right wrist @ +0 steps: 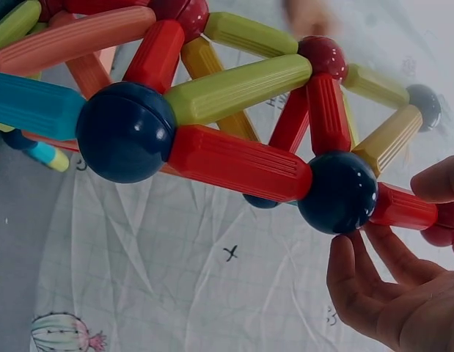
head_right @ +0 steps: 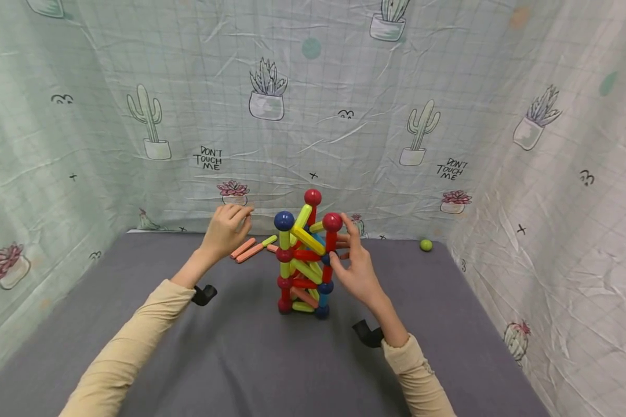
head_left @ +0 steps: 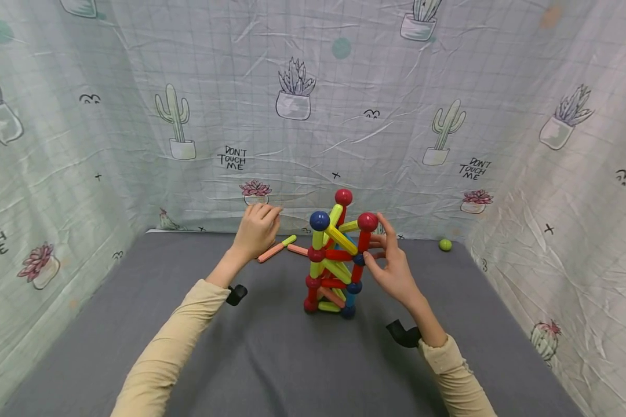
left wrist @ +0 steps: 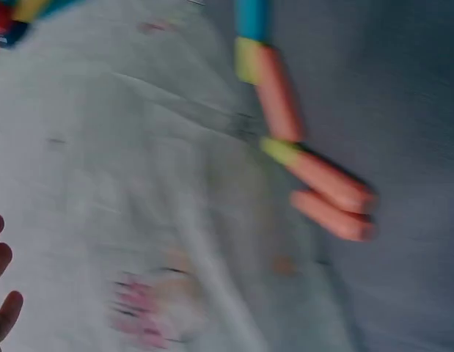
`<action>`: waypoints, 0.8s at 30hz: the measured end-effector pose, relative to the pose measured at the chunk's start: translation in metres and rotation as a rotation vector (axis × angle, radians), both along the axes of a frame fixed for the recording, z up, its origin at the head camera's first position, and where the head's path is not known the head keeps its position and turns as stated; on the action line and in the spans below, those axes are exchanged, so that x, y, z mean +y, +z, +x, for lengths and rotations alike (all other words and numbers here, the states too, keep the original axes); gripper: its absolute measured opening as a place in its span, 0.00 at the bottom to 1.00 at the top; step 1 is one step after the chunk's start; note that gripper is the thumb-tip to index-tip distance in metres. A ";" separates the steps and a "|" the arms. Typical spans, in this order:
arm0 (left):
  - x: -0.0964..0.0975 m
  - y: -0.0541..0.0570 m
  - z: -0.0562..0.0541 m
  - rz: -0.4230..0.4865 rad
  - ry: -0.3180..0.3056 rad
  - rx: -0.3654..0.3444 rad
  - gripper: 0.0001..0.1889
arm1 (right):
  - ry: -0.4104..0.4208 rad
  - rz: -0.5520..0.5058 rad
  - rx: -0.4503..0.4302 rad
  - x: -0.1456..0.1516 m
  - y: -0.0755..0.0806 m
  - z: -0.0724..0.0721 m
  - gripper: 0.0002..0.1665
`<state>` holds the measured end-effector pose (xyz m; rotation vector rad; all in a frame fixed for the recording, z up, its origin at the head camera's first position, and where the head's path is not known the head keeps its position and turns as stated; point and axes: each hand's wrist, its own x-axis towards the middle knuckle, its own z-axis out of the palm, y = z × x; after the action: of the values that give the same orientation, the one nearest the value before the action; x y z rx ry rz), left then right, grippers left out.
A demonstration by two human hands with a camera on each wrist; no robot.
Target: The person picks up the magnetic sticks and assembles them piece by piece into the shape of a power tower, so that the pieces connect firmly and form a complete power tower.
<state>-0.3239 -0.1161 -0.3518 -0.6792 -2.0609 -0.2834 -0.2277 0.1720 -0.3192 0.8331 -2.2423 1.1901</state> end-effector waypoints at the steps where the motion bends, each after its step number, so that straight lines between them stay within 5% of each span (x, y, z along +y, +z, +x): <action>1: -0.007 -0.013 -0.008 -0.026 0.029 -0.066 0.11 | -0.003 0.001 -0.002 0.000 0.000 0.000 0.43; 5: -0.025 -0.057 -0.031 -0.133 0.099 -0.278 0.12 | -0.008 0.001 -0.026 -0.001 0.000 -0.001 0.44; 10: -0.025 -0.089 -0.049 -0.201 0.133 -0.496 0.15 | 0.000 0.025 -0.071 0.000 -0.003 -0.003 0.45; 17: -0.012 -0.114 -0.069 -0.285 0.231 -0.741 0.22 | 0.014 0.032 -0.113 0.004 -0.005 -0.004 0.46; 24: -0.005 -0.124 -0.075 -0.375 0.270 -0.781 0.22 | 0.018 0.053 -0.091 0.004 -0.002 -0.007 0.46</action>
<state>-0.3985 -0.1212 -0.4762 -0.5396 -2.9697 0.0122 -0.2343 0.1762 -0.3216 0.8373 -2.3537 1.2038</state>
